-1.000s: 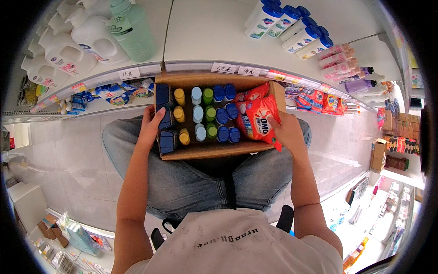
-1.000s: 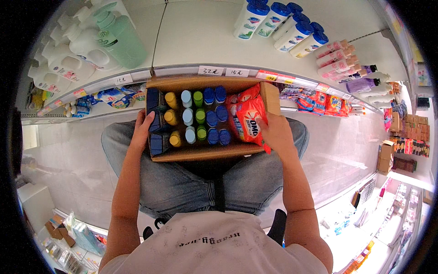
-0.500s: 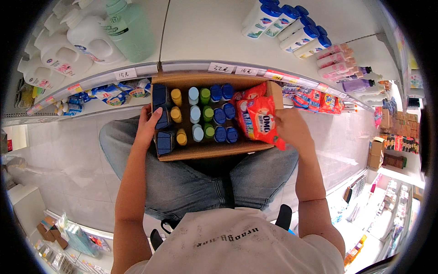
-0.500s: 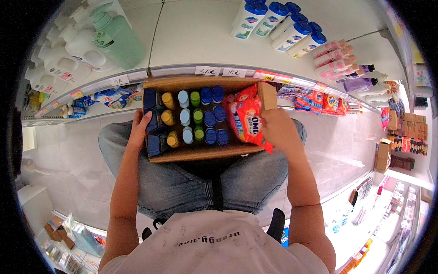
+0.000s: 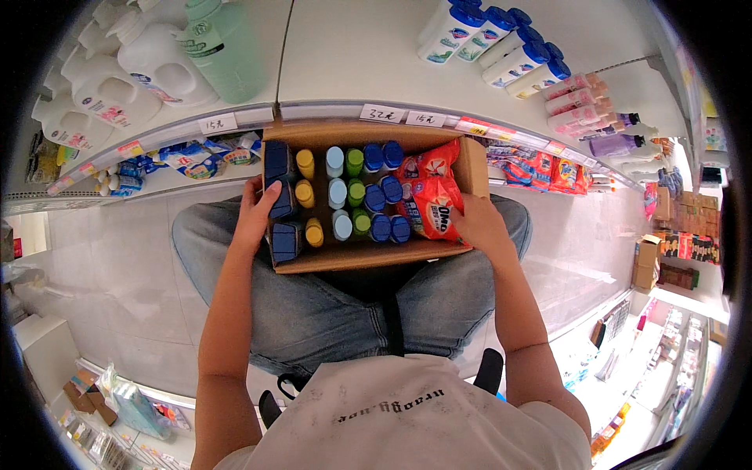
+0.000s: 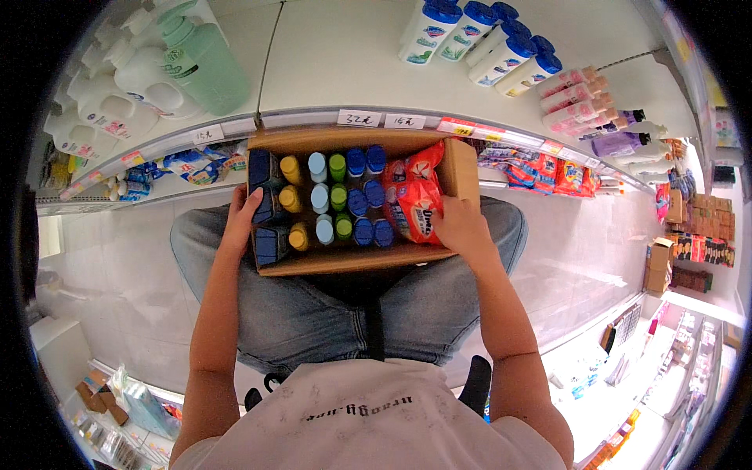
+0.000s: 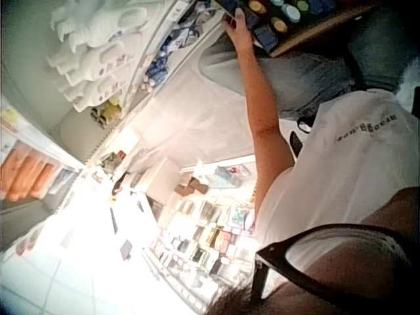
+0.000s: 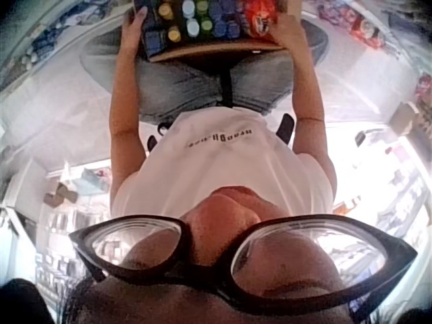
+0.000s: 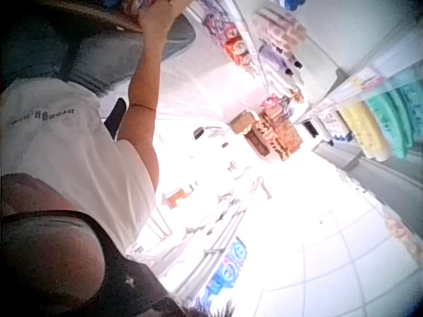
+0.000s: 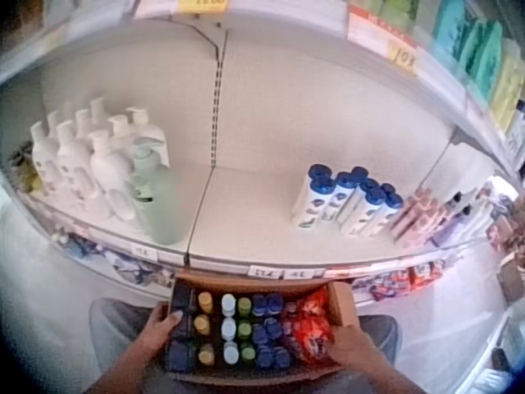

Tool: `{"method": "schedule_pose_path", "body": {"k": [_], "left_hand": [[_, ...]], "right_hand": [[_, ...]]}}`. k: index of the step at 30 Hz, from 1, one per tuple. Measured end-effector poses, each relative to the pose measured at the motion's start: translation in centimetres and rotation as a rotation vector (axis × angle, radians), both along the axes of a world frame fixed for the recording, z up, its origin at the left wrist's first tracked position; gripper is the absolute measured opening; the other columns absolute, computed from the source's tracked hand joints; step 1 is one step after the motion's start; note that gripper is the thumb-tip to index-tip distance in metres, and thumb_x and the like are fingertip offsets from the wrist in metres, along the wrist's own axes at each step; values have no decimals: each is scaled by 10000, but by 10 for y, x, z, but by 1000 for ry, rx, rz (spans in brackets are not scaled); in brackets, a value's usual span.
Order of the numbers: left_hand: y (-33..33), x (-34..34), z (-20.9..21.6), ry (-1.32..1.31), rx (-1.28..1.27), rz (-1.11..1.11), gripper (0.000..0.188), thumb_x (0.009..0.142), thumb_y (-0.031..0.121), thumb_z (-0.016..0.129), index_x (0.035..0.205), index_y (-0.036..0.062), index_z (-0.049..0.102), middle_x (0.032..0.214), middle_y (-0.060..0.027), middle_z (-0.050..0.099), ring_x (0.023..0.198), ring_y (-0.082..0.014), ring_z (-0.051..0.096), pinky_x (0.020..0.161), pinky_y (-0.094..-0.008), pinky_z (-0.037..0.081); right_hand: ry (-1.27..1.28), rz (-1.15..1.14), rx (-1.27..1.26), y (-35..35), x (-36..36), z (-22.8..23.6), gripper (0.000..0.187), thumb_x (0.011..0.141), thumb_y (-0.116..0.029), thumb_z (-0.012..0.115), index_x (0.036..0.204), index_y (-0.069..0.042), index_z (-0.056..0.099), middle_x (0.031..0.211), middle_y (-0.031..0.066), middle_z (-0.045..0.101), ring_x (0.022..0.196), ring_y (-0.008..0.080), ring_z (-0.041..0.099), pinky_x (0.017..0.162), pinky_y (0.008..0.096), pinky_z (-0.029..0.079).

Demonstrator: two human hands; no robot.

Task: The person sits on the floor in a store aisle and restocks shelves with various personal care products. They pick up bottles of shampoo, body wash, and deodorant from a cardboard box on their lap and place them onto the shelves. The person also handles packets of laundry detergent and tubes of hair gel, arranging them in rows.

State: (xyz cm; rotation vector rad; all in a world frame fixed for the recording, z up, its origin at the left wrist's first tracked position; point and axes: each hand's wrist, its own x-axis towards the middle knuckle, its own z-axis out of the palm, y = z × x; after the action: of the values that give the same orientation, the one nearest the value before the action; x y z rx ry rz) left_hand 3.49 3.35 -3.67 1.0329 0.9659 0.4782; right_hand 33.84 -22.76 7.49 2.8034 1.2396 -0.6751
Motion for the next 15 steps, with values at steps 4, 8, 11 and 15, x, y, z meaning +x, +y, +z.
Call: {"method": "schedule_pose_path", "body": {"k": [4,8,11,15], "left_hand": [[0,0,-1,22,13,3,624,880,414,707,1298,24,459,1165,-127,567,1052,-192,549,911,-316,449],[1,-4,-10,55,61,5,645,893,465,683,1302,19,459,1206,-129,551,1094,-195,522,961,-322,418],[1,-7,-16,26,162,-7,634,932,501,615,1304,12,459,1243,-117,539,1132,-196,497,1012,-324,375],[-5,-13,-19,4,133,-38,663,985,570,450,1339,9,461,1302,-106,522,1174,-198,477,1050,-331,340]], "right_hand": [[-63,-48,268,-1,-7,18,453,935,-431,552,953,10,655,900,280,665,916,428,646,784,512,508],[-31,-282,218,-8,-2,37,510,952,-454,526,837,26,653,777,262,660,786,427,650,721,493,499],[45,-337,249,-31,7,39,529,968,-410,485,734,40,632,700,240,646,650,403,640,668,476,499],[400,-604,255,-70,11,34,459,953,-274,423,685,44,616,643,186,625,522,300,626,542,409,512]]}}
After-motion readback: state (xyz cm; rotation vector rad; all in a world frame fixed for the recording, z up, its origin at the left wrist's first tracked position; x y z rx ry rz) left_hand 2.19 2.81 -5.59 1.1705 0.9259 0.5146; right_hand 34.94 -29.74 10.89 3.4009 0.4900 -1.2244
